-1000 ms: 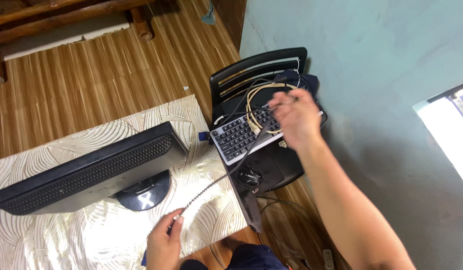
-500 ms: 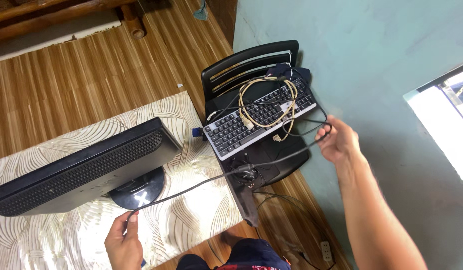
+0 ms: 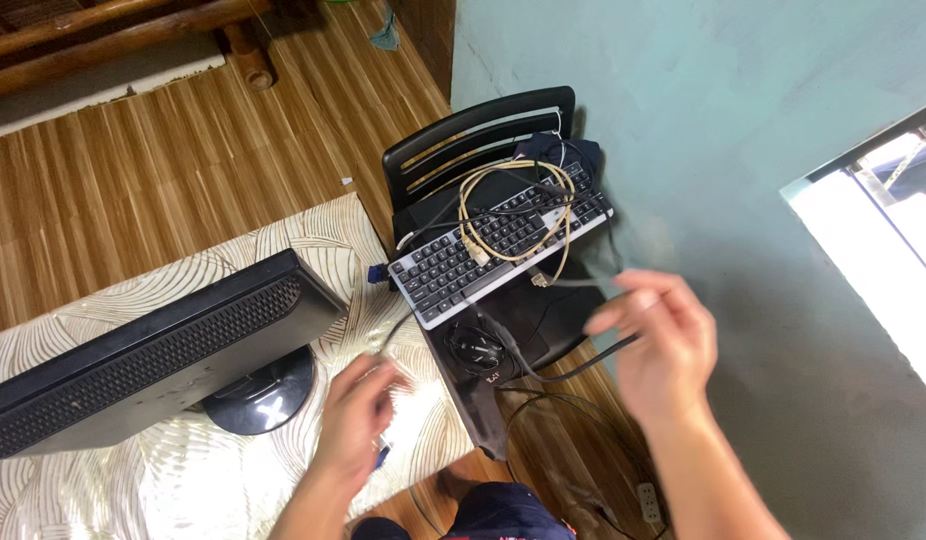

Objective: The person moves a monitor onto a table, connects a VGA cable to the back of the monitor, and places a keyboard on the table. The person then connects the keyboard cable to the computer tower.

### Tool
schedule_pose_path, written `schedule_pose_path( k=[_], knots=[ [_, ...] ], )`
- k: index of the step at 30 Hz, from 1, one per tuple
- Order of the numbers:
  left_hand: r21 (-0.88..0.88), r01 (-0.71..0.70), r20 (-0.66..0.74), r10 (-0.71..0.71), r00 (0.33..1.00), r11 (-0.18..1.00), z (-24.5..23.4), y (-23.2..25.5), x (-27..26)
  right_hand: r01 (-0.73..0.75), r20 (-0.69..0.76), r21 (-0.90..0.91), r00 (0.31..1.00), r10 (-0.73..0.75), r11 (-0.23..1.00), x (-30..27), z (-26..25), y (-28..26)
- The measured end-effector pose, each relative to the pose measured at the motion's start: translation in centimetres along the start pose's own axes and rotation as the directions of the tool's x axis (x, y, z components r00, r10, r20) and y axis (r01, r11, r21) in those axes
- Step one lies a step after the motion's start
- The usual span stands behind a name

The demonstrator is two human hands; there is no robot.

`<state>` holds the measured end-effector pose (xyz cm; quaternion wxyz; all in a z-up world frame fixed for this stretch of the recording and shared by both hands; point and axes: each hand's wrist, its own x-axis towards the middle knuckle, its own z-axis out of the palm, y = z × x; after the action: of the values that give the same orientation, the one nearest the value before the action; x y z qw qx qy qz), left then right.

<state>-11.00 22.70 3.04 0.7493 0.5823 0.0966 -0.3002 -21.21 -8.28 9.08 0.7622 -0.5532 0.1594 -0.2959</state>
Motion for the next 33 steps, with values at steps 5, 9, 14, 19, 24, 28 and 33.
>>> schedule_pose_path(
  k=[5,9,14,19,24,28,33],
  knots=[
    [0.138,0.063,0.12,-0.08,0.99,0.988,8.2,1.7,1.6,-0.2,0.144,-0.229,0.961,0.236,0.953,-4.9,4.6,2.4],
    [-0.006,0.154,0.173,-0.151,0.973,0.988,9.8,1.1,1.7,-0.314,0.317,-0.42,0.829,0.462,0.852,-7.3,6.4,2.7],
    [0.031,0.147,0.119,-0.149,0.982,0.989,7.9,-0.2,1.4,0.127,0.376,-0.759,0.886,0.271,0.638,-2.3,4.6,3.2],
    [0.054,0.15,0.098,-0.155,0.983,0.987,6.3,-0.8,0.3,0.477,0.494,-0.784,0.867,-0.067,0.396,11.8,5.4,8.6],
    [0.118,0.148,0.053,-0.155,0.986,0.982,5.0,-0.6,-1.5,0.677,0.678,-0.719,0.733,-0.056,0.161,19.3,8.4,14.6],
    [0.239,0.128,-0.016,-0.128,0.992,0.962,3.2,0.0,-2.4,0.768,0.763,-0.64,0.634,0.123,0.007,21.7,10.1,18.3],
    [0.272,0.169,-0.08,-0.152,0.985,0.947,1.4,0.6,-3.5,0.714,0.672,-0.699,0.632,0.387,0.047,21.3,10.2,20.5]
  ],
)
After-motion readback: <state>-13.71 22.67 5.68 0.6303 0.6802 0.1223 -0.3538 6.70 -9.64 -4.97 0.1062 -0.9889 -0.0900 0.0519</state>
